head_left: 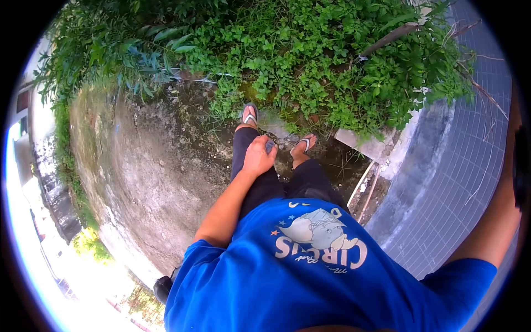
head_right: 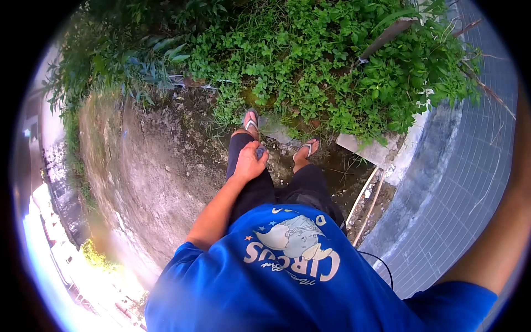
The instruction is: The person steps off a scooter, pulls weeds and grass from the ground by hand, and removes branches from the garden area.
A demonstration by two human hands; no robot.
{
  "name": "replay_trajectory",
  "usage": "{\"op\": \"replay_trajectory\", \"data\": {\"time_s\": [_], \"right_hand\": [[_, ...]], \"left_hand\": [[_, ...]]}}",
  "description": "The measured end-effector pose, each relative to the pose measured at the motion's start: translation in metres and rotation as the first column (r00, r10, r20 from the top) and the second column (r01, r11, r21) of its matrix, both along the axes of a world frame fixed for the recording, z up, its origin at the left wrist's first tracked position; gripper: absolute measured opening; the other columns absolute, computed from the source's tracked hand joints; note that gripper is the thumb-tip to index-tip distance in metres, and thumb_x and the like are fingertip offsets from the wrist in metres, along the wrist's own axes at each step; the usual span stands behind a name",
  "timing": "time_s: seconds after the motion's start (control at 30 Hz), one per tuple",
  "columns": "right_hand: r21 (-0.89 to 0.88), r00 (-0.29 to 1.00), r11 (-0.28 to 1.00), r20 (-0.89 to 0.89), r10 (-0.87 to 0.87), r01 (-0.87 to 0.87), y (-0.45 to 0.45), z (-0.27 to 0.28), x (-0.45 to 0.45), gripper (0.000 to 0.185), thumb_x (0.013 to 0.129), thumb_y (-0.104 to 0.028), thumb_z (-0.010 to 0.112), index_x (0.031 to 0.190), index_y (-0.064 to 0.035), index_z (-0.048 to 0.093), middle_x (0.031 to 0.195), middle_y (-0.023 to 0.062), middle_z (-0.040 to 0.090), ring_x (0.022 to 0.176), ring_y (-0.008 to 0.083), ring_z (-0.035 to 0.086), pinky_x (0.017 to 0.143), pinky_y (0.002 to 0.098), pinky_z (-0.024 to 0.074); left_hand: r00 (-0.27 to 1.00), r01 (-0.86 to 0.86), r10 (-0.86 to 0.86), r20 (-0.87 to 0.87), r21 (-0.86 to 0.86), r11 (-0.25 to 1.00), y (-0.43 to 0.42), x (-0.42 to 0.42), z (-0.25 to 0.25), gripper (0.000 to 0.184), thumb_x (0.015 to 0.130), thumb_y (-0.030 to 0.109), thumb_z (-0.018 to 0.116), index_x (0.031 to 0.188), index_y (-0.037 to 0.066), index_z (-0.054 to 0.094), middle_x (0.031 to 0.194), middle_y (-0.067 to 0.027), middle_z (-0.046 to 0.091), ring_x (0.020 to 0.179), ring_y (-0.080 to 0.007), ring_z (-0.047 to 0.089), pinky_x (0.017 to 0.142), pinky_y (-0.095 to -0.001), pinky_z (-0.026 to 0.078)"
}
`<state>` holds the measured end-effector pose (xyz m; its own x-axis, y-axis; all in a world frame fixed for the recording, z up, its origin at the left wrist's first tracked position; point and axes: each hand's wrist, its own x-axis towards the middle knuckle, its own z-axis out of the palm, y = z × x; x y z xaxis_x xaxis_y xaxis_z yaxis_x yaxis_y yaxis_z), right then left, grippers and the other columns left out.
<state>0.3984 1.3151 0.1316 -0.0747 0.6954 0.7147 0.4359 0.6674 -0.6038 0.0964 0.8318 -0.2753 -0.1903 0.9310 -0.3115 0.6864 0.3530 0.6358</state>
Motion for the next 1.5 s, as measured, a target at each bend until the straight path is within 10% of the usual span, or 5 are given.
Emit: {"op": "replay_trajectory", "data": {"time_s": [0.73,1.0,1.17,1.27,1.5], "right_hand": [[-0.044,1.000,0.999,-0.018,0.024,-0.025,-0.020,0.021,0.046,0.017,0.099,-0.014,0.059,0.091,0.0010,0.060,0.078,0.0114,0.064,0.064,0.0208,0.069,0.054,0.0322,0.0604],[-0.231,0.948,0.961,-0.311,0.073,-0.150,-0.029,0.005,0.053,0.014,0.088,0.014,0.054,0.095,0.0202,0.044,0.086,0.0319,0.057,0.053,0.0371,0.065,0.045,0.0431,0.0651],[-0.342,0.978,0.934,-0.209,0.025,-0.097,-0.029,-0.015,0.057,0.016,0.092,0.010,0.053,0.106,0.0154,0.049,0.090,0.0280,0.060,0.060,0.0337,0.068,0.052,0.0437,0.0669],[-0.416,0.999,0.909,0.029,-0.030,0.040,0.016,-0.049,0.104,0.032,0.102,-0.022,0.060,0.121,0.0038,0.061,0.093,0.0103,0.069,0.081,0.0182,0.072,0.076,0.0271,0.0586],[-0.433,0.978,0.888,0.193,-0.077,0.155,-0.059,-0.061,0.084,0.028,0.102,-0.019,0.060,0.110,0.0066,0.066,0.085,0.0122,0.071,0.074,0.0141,0.071,0.069,0.0274,0.0587]], "left_hand": [[0.958,0.283,-0.287,0.001,-0.171,0.944,0.046,0.061,-0.007,0.035,0.086,0.025,0.068,0.106,-0.002,0.061,0.106,-0.0268,0.065,0.101,-0.0441,0.063,0.091,-0.0487,0.051],[0.955,0.281,-0.293,-0.038,-0.186,0.941,0.035,0.068,-0.012,0.035,0.087,0.026,0.067,0.107,-0.002,0.061,0.111,-0.0269,0.065,0.105,-0.0426,0.063,0.093,-0.0476,0.051],[0.950,0.301,-0.312,-0.015,-0.226,0.926,0.032,0.074,-0.005,0.035,0.087,0.027,0.065,0.108,-0.002,0.061,0.113,-0.0268,0.065,0.107,-0.0427,0.063,0.095,-0.0469,0.050],[0.951,0.307,-0.306,0.043,-0.245,0.920,0.030,0.072,-0.015,0.046,0.088,0.038,0.065,0.112,-0.001,0.063,0.115,-0.0282,0.064,0.108,-0.0432,0.064,0.094,-0.0485,0.052],[0.924,0.381,-0.379,0.054,-0.225,0.897,0.050,0.060,-0.045,0.052,0.085,0.041,0.065,0.114,-0.002,0.060,0.116,-0.0289,0.065,0.109,-0.0442,0.063,0.095,-0.0499,0.051]]}}
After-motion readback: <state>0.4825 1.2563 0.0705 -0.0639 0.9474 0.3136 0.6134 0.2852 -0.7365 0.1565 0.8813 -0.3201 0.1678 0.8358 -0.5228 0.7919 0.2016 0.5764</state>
